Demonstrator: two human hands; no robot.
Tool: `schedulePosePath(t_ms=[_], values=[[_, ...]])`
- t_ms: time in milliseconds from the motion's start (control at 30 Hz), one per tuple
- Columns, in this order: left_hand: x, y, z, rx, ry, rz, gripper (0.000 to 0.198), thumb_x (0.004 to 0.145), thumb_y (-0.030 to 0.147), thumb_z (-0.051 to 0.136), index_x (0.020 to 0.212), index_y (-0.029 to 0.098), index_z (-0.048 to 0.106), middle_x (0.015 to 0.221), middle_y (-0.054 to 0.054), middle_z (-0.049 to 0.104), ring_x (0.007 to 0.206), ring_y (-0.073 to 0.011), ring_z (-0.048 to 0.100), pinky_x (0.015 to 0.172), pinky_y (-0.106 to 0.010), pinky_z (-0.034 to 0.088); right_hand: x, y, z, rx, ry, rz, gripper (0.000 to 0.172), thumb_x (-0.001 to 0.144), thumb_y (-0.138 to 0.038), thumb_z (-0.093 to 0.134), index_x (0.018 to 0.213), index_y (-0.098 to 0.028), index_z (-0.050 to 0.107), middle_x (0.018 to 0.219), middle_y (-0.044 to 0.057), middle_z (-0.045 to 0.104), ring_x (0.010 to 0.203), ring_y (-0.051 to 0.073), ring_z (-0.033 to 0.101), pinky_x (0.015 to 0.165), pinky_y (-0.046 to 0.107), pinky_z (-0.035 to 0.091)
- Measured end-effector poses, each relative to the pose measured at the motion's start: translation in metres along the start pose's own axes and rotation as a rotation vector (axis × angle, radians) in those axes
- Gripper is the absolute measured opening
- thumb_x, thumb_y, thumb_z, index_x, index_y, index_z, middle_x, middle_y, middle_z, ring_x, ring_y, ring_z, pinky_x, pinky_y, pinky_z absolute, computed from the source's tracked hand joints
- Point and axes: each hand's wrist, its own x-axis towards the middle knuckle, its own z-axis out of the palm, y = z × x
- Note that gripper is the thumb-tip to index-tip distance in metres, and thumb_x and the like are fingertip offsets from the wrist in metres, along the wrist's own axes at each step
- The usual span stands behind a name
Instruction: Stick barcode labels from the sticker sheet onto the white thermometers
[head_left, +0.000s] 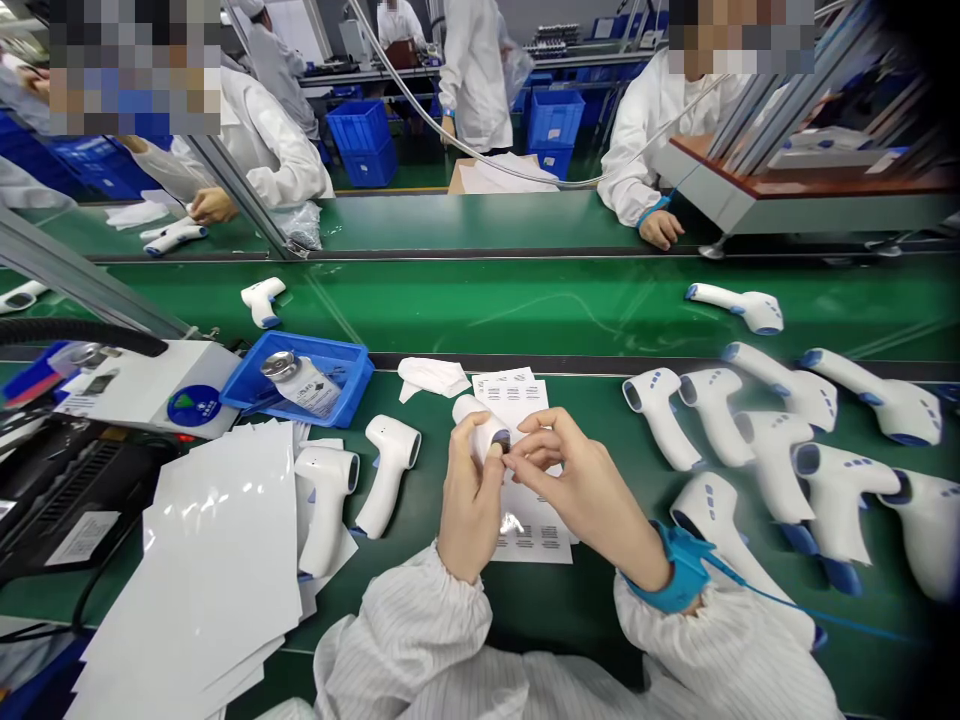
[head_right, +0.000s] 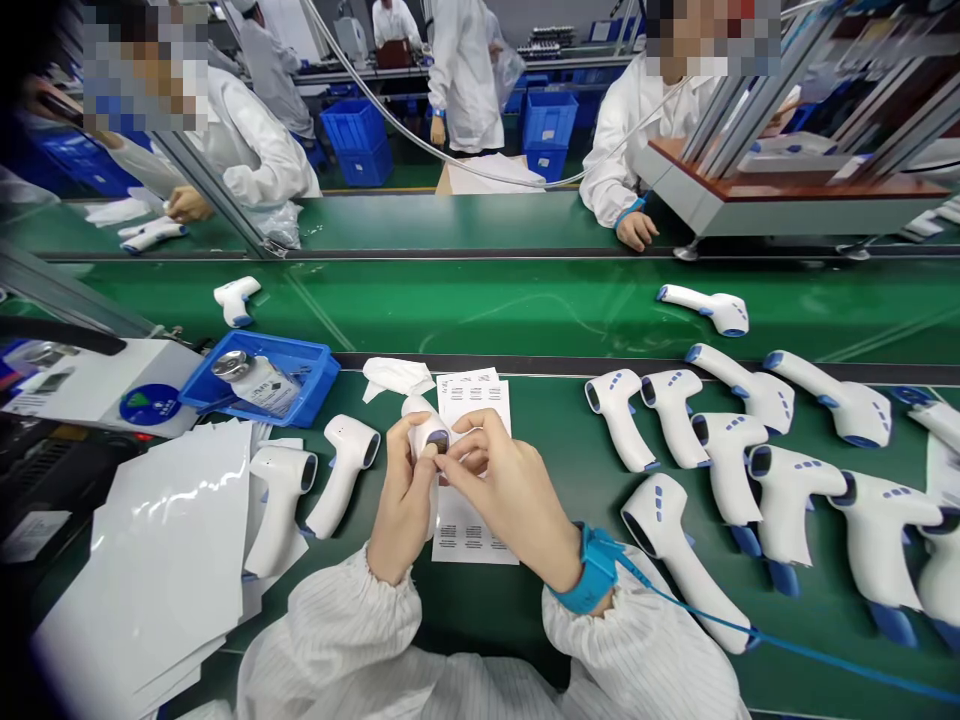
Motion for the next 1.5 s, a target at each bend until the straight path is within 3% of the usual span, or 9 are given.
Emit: schedulePosePath(t_ms=[200, 300, 500, 667, 833, 1000, 1067, 1300, 1500], values=[[0.005, 0.009, -0.006, -0.35, -0.152, -0.299, 0.028, 0.096, 0.04, 0.045, 0.123, 0.032, 0.041, 0.1, -0.001, 0.056, 0.082, -0.0147, 0.058, 0.071, -0.028, 0.05, 0.008, 0.004, -0.009, 0.269, -0.151, 0.17, 0.021, 0.083, -0.027, 0.063, 0.094, -0.025, 0.045, 0.065, -0.008, 0.061, 0.054, 0.012, 0.061, 0.055, 0.025, 0.049], [0.006, 0.014, -0.011, -0.523, -0.243, -0.436, 0.038, 0.091, 0.034, 0.052, 0.126, 0.035, 0.037, 0.092, 0.001, 0.053, 0.08, -0.0151, 0.058, 0.063, -0.026, 0.05, 0.011, 0.004, -0.017, 0.21, -0.141, 0.161, 0.014, 0.085, -0.032, 0.06, 0.089, -0.023, 0.051, 0.065, -0.004, 0.06, 0.059, 0.013, 0.06, 0.058, 0.027, 0.051], [-0.001, 0.021, -0.013, -0.436, -0.291, -0.29, 0.065, 0.076, 0.009, 0.058, 0.13, 0.034, 0.034, 0.093, 0.002, 0.053, 0.07, -0.0102, 0.053, 0.061, -0.023, 0.048, 0.012, 0.002, -0.008, -0.005, 0.011, -0.213, 0.035, 0.077, -0.027, 0.074, 0.108, -0.026, 0.058, 0.118, 0.005, 0.06, 0.115, 0.023, 0.056, 0.099, 0.041, 0.046], [-0.009, 0.02, -0.009, -0.213, -0.227, -0.111, 0.065, 0.072, 0.002, 0.055, 0.128, 0.03, 0.037, 0.11, -0.003, 0.054, 0.088, -0.0155, 0.057, 0.072, -0.028, 0.05, 0.013, -0.003, 0.002, 0.07, 0.134, -0.287, 0.003, 0.086, -0.026, 0.066, 0.087, -0.024, 0.064, 0.097, 0.002, 0.067, 0.096, 0.02, 0.063, 0.089, 0.037, 0.049], [-0.012, 0.02, -0.008, -0.168, -0.234, -0.063, 0.066, 0.074, 0.001, 0.053, 0.13, 0.03, 0.034, 0.132, -0.006, 0.046, 0.112, -0.0207, 0.055, 0.088, -0.033, 0.05, 0.013, -0.002, 0.007, 0.15, 0.13, -0.237, 0.004, 0.087, -0.027, 0.063, 0.089, -0.025, 0.062, 0.102, 0.003, 0.066, 0.103, 0.02, 0.061, 0.095, 0.037, 0.046], [-0.011, 0.023, -0.011, -0.198, -0.255, -0.062, 0.069, 0.073, 0.0, 0.051, 0.132, 0.03, 0.031, 0.134, -0.006, 0.045, 0.115, -0.0206, 0.055, 0.088, -0.034, 0.05, 0.01, 0.002, 0.008, 0.253, -0.118, -0.094, 0.044, 0.075, -0.023, 0.071, 0.113, -0.028, 0.049, 0.133, 0.004, 0.053, 0.12, 0.02, 0.054, 0.104, 0.04, 0.044], [-0.01, 0.025, -0.012, -0.215, -0.262, -0.081, 0.069, 0.073, 0.002, 0.052, 0.132, 0.03, 0.031, 0.13, -0.007, 0.048, 0.107, -0.0198, 0.058, 0.083, -0.033, 0.051, 0.008, 0.001, 0.003, 0.281, -0.199, -0.079, 0.049, 0.076, -0.022, 0.071, 0.117, -0.029, 0.047, 0.137, 0.005, 0.048, 0.121, 0.02, 0.054, 0.102, 0.039, 0.046], [-0.008, 0.034, -0.016, -0.353, -0.298, -0.209, 0.074, 0.068, 0.002, 0.055, 0.131, 0.033, 0.032, 0.086, 0.003, 0.054, 0.07, -0.0118, 0.054, 0.06, -0.024, 0.045, 0.008, -0.001, -0.011, 0.37, -0.162, -0.092, 0.025, 0.084, -0.03, 0.062, 0.109, -0.028, 0.059, 0.123, 0.004, 0.058, 0.122, 0.023, 0.055, 0.104, 0.042, 0.046], [-0.009, 0.041, -0.017, -0.396, -0.314, -0.222, 0.076, 0.067, 0.003, 0.056, 0.132, 0.033, 0.03, 0.088, 0.003, 0.055, 0.065, -0.0096, 0.05, 0.057, -0.023, 0.042, 0.003, 0.001, -0.011, 0.349, -0.035, -0.098, 0.018, 0.086, -0.036, 0.063, 0.102, -0.027, 0.063, 0.114, 0.005, 0.064, 0.109, 0.022, 0.061, 0.092, 0.037, 0.054]])
